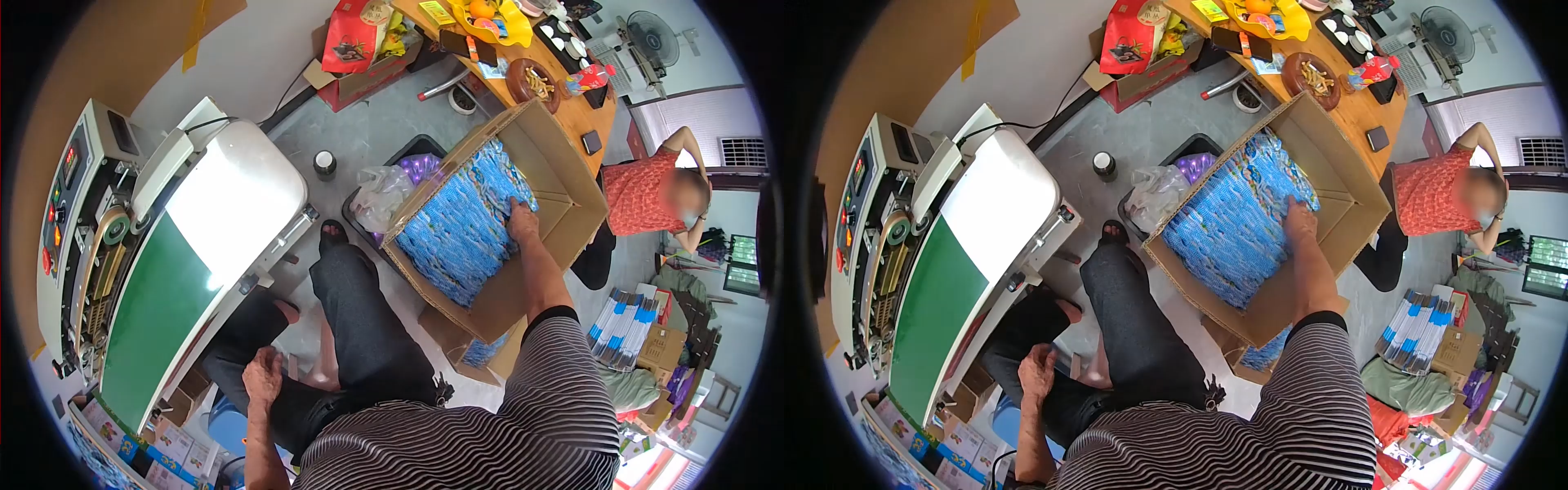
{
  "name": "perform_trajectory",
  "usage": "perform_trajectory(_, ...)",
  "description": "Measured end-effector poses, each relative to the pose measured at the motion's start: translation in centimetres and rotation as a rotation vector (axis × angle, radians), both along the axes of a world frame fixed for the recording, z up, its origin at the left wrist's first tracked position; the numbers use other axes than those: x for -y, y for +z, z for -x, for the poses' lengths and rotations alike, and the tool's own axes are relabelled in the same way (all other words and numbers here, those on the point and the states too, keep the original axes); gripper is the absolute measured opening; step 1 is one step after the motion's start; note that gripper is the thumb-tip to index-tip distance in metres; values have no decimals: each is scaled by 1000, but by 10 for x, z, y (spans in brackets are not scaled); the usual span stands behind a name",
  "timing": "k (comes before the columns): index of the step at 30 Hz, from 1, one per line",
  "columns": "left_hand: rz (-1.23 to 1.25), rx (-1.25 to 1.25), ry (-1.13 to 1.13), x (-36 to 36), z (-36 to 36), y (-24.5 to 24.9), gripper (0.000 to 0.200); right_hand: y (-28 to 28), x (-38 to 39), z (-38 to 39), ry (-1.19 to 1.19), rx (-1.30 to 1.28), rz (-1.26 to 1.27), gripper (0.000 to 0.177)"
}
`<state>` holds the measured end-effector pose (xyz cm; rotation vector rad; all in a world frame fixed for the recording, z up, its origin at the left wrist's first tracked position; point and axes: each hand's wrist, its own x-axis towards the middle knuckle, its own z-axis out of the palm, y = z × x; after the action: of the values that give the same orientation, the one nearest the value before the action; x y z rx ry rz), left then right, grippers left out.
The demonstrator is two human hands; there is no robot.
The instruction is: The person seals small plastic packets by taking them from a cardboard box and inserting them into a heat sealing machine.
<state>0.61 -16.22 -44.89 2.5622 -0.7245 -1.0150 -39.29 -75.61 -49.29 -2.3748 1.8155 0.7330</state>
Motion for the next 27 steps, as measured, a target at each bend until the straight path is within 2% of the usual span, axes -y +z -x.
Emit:
perform_trajectory(3,-12,5,-8,3,-1,-3,26,-5,0,-4,-117,-4,-7,53)
perform_trajectory(8,-19,-8,-27,9,-1,1,26,-19,9,12,-100,2,28,43)
perform_trajectory(12,11,-30,-26,12,-2,4,28,-1,9,17,-136,32,41,33)
perform_trajectory(16,107,-121,14,14,-2,7,29,25,9,18,-84,-12,53,30)
perform_trajectory(19,227,-232,86,21,3,11,30,52,10,27,125,94,15,36)
perform_trajectory(20,301,-300,134,35,7,19,31,68,6,19,131,98,26,36)
perform_trajectory(23,580,-517,191,89,22,50,36,173,-46,-50,204,231,-242,31)
perform_trajectory(24,647,-505,113,116,26,76,53,193,-63,-70,218,239,-237,31)
perform_trajectory(26,796,-551,33,169,30,134,74,225,-102,-110,443,415,-462,37)
perform_trajectory(27,836,-497,-67,190,32,148,82,241,-124,-136,534,466,-511,40)
